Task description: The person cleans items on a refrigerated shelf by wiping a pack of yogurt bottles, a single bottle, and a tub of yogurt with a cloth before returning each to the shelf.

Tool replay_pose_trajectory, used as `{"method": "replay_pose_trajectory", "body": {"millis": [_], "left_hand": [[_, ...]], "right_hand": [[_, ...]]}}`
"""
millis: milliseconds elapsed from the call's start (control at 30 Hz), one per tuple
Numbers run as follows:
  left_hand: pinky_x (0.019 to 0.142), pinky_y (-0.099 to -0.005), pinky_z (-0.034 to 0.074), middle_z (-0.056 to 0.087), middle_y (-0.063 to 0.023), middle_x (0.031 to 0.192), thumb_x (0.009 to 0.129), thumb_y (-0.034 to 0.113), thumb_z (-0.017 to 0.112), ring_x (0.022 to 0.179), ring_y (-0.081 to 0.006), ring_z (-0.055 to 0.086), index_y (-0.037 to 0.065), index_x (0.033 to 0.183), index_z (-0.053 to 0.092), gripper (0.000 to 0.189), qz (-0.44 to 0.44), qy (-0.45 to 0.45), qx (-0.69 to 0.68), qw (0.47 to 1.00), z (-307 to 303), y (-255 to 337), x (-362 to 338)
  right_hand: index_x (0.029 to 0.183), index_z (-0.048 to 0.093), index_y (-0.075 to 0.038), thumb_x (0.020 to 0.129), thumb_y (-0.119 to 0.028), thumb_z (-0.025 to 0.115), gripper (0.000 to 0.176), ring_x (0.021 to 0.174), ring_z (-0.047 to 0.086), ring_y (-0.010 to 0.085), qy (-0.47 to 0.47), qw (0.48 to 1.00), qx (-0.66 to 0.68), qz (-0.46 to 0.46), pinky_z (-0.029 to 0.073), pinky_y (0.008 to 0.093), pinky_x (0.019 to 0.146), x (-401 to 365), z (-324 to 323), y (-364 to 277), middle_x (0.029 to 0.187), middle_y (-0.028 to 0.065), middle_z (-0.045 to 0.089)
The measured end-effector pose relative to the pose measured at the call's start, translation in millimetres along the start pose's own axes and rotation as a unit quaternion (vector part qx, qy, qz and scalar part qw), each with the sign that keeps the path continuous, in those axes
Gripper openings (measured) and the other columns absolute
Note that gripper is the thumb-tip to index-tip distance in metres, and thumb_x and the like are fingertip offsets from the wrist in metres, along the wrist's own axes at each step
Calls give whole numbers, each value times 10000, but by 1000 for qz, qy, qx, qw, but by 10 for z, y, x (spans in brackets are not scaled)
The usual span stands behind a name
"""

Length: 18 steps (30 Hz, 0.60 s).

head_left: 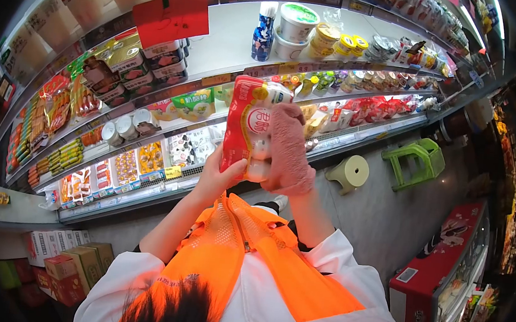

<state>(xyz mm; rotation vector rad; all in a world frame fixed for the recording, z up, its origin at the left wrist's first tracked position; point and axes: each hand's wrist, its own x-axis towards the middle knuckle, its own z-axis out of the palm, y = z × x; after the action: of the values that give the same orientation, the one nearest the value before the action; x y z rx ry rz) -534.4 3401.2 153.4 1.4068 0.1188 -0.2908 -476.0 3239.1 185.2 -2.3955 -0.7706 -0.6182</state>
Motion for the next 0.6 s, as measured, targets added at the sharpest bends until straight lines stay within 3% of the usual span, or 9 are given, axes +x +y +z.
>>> {"method": "replay_pose_trajectory", "body": {"millis": [33, 67, 100, 200, 267, 367, 433, 533, 600], "left_hand": [[839, -266, 455, 576, -39, 1065, 872, 195, 611, 954, -102, 543, 31, 1230, 450, 425, 84, -23, 6, 996, -5, -109, 19], [839, -268, 455, 577, -39, 1061, 874, 197, 610, 955, -102, 543, 31, 1228, 452, 422, 79, -33, -1, 996, -16, -148, 33], [840, -270, 455, 579, -40, 1058, 876, 199, 609, 956, -102, 543, 30, 1226, 453, 419, 74, -43, -10, 996, -26, -171, 43], [841, -275, 456, 579, -42, 1054, 882, 206, 605, 962, -104, 543, 26, 1231, 452, 421, 9, -69, -53, 996, -40, -177, 52], [843, -275, 455, 580, -43, 1049, 886, 211, 603, 965, -104, 543, 20, 1234, 451, 424, -12, -76, -73, 994, -46, -188, 59], [849, -274, 449, 577, -46, 1050, 893, 216, 595, 972, -104, 540, 11, 1238, 445, 428, 34, -58, -55, 996, 3, -229, 89], [858, -276, 443, 567, -52, 1071, 898, 217, 585, 989, -111, 533, 9, 1245, 434, 432, 87, -14, -9, 996, 83, -241, 83], [899, -294, 422, 539, -70, 1134, 907, 239, 573, 1036, -129, 513, 11, 1275, 397, 467, 224, 56, 38, 972, 85, -394, 152], [923, -307, 406, 515, -82, 1177, 914, 277, 561, 1078, -150, 496, 9, 1296, 369, 505, 232, 67, 9, 970, 67, -422, 181]], "right_hand": [[1096, 469, 50, 557, -196, 721, 644, 930, 521, 333, -2, 998, 59, -20, 413, 376, 844, 17, -94, 65, 1025, 250, 504], [1133, 458, 41, 473, -241, 782, 787, 1025, 502, 350, -5, 992, 117, -40, 383, 395, 939, 28, -153, 117, 1050, 248, 498], [1138, 475, 25, 490, -233, 775, 759, 1076, 496, 348, -5, 981, 192, -12, 361, 376, 975, 19, -80, 182, 1117, 248, 496], [1126, 489, 15, 506, -211, 772, 718, 1061, 499, 340, 78, 980, 164, -76, 370, 383, 963, 4, -113, 266, 1123, 227, 501], [1098, 496, 10, 566, -181, 744, 617, 1065, 495, 336, 73, 989, 95, -89, 374, 389, 964, 135, -218, 184, 1123, 230, 503], [1057, 496, 8, 671, -120, 681, 447, 1082, 482, 345, 24, 996, -86, 12, 377, 395, 969, 179, 23, 335, 1139, 238, 494], [1039, 493, 7, 727, -90, 634, 355, 1070, 478, 345, 22, 991, -102, 77, 378, 396, 970, 162, 173, 322, 1135, 229, 494], [1027, 490, 4, 785, -66, 569, 264, 1013, 487, 331, 91, 988, 63, 108, 382, 392, 963, 28, 299, 120, 1098, 192, 508], [1021, 491, 2, 817, -59, 532, 217, 959, 488, 332, 124, 968, 170, 135, 381, 386, 961, 4, 370, -12, 1056, 175, 512]]}}
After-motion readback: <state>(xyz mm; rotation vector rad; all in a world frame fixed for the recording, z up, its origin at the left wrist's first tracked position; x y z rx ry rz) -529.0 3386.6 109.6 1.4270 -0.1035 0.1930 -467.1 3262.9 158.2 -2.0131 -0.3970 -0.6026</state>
